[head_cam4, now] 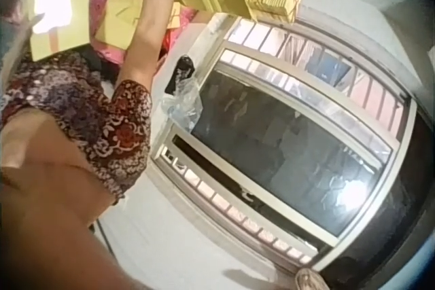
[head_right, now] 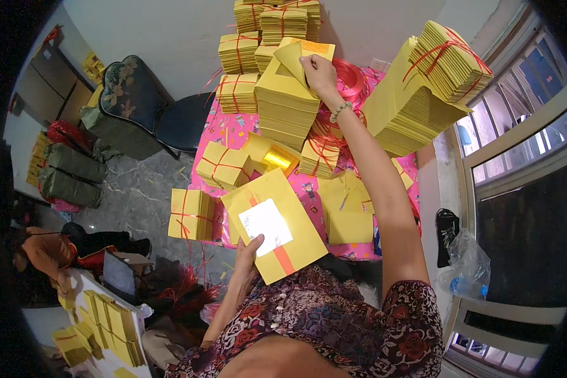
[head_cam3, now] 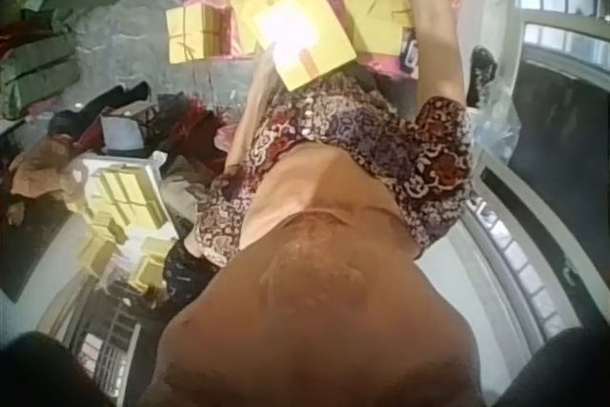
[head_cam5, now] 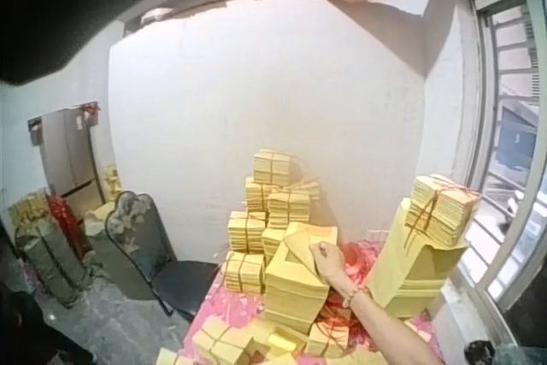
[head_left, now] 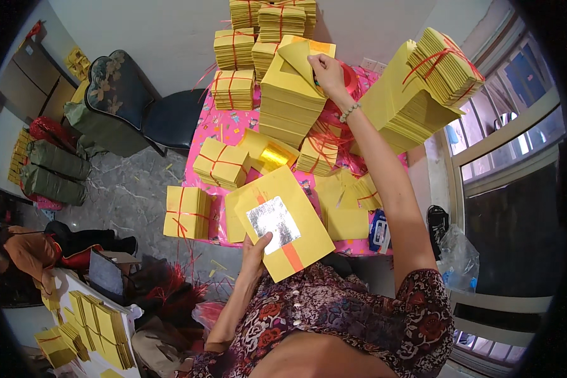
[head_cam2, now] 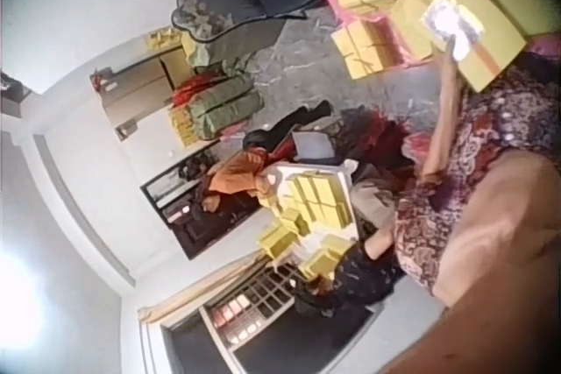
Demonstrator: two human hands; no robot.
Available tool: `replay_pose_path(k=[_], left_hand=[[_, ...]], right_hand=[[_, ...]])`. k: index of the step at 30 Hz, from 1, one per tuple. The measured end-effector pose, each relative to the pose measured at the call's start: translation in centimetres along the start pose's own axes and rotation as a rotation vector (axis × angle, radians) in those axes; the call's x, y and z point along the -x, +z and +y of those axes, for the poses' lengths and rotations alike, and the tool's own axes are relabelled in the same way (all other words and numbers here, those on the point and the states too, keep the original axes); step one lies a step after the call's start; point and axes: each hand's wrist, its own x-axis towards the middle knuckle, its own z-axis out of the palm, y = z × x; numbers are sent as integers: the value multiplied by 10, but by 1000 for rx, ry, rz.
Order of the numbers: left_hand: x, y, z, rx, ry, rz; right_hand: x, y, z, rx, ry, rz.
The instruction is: Folding and stacking bundles of yellow joss paper at a table.
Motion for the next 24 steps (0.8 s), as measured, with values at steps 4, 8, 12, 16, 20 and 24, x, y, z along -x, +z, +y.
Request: replay_pose_path(k=[4,8,12,16,20,24], left_hand=[[-1,0,2,4,-23,-5],[-4,7,9,-13,-66,1],[-9,15,15,-16,-21,-20],[-12,14,20,-58,59,-67],[-19,26,35,-90,157,-127],[-34,26,56,-194,165,-221]], right_hand=[[14,4,-6,49,-97,-95],[27,4,-17,231,-321,-286],[43,-10,-31,70,-568,-73],[100,-31,-35,22,-289,-241],[170,-50,2,-339,203,-784],[227,-52,-20,-639,341,-848]])
